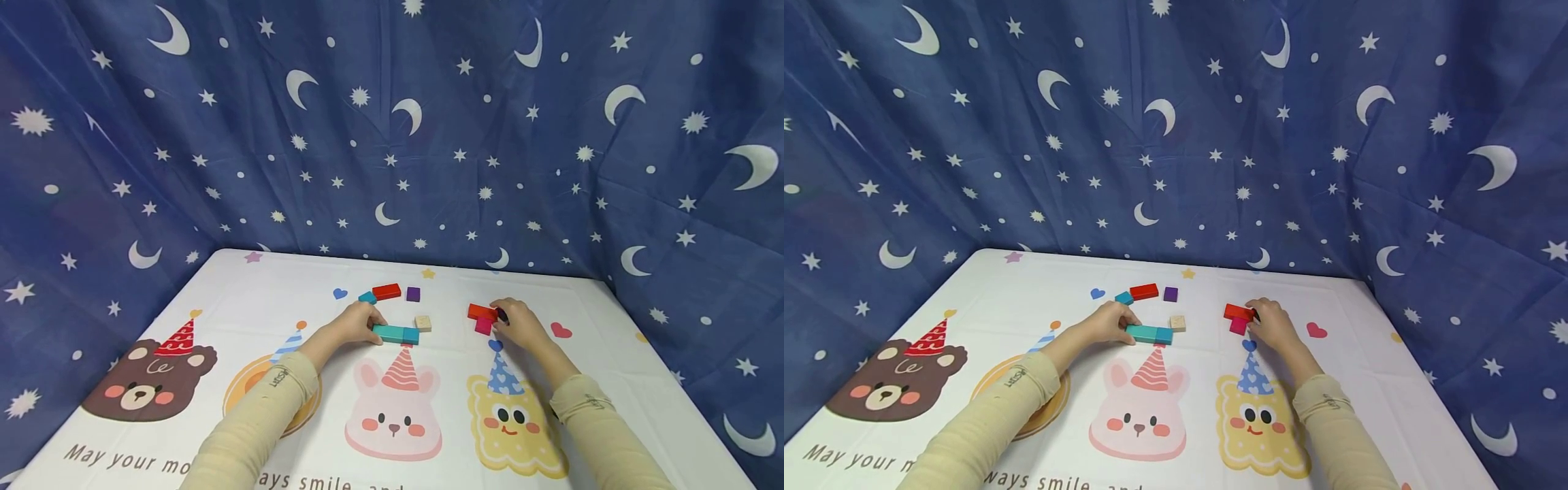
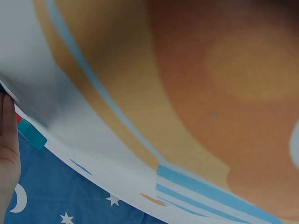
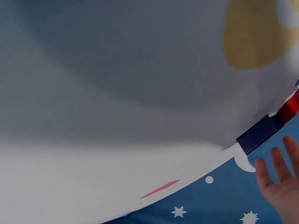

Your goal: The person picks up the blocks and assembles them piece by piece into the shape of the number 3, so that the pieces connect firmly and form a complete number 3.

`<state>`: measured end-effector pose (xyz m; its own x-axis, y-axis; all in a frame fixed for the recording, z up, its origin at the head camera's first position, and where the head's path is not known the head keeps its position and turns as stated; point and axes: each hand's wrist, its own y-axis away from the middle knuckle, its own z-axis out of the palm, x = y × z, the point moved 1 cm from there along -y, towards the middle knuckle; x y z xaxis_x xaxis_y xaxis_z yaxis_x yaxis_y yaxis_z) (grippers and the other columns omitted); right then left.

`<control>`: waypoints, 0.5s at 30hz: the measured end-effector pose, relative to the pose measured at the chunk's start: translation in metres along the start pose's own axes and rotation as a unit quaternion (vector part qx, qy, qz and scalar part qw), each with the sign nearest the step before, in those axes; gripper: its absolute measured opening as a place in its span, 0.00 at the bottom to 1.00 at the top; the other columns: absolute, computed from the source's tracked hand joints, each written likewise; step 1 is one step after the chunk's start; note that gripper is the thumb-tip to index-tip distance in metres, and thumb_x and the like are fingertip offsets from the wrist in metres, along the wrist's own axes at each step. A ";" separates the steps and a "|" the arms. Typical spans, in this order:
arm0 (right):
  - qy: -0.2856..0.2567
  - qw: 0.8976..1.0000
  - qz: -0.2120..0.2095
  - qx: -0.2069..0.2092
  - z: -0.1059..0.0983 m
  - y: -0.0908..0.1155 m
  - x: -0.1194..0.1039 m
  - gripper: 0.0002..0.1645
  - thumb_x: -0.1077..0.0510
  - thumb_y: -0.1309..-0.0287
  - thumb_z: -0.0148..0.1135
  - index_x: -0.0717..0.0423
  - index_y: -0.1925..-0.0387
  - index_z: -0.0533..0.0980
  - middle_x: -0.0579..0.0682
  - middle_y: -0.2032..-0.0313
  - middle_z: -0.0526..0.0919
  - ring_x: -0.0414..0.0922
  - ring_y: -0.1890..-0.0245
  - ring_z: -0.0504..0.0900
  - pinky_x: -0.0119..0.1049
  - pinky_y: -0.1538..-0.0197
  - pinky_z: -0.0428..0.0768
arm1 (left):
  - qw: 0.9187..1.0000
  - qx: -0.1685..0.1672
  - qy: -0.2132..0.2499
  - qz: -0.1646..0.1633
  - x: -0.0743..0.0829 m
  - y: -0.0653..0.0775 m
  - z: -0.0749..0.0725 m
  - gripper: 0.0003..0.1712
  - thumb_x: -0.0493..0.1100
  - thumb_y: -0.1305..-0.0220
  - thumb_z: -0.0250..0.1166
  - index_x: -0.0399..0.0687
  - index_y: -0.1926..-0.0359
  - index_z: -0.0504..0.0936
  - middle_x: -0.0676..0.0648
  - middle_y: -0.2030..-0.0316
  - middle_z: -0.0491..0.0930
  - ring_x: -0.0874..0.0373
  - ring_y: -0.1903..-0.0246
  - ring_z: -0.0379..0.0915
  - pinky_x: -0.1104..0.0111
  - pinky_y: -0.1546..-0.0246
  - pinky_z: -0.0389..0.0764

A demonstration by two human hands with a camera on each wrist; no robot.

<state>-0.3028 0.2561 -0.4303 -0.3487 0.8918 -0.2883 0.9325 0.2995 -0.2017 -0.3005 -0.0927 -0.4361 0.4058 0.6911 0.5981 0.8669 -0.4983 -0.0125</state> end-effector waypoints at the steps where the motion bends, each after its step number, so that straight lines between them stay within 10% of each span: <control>1: 0.005 1.000 0.003 -0.003 0.000 0.000 0.002 0.25 0.64 0.51 0.66 0.68 0.49 0.74 0.68 0.51 0.77 0.64 0.50 0.75 0.59 0.44 0.72 | 1.000 0.000 0.000 -0.001 0.000 0.000 0.000 0.18 0.39 0.55 0.76 0.40 0.60 0.86 0.47 0.66 0.86 0.63 0.71 0.74 0.75 0.66 0.77; 15: 0.014 0.995 0.075 -0.066 0.006 -0.003 0.007 0.39 0.53 0.50 0.68 0.67 0.40 0.66 0.72 0.44 0.68 0.68 0.47 0.70 0.61 0.43 0.70 | 1.000 0.003 0.008 -0.005 0.001 0.001 0.000 0.17 0.38 0.56 0.76 0.40 0.61 0.86 0.47 0.66 0.86 0.63 0.71 0.75 0.74 0.65 0.78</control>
<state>-0.3089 0.2595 -0.4371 -0.2030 0.9385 -0.2792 0.9788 0.2020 -0.0328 -0.2992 -0.0924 -0.4358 0.3921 0.6871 0.6117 0.8729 -0.4878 -0.0117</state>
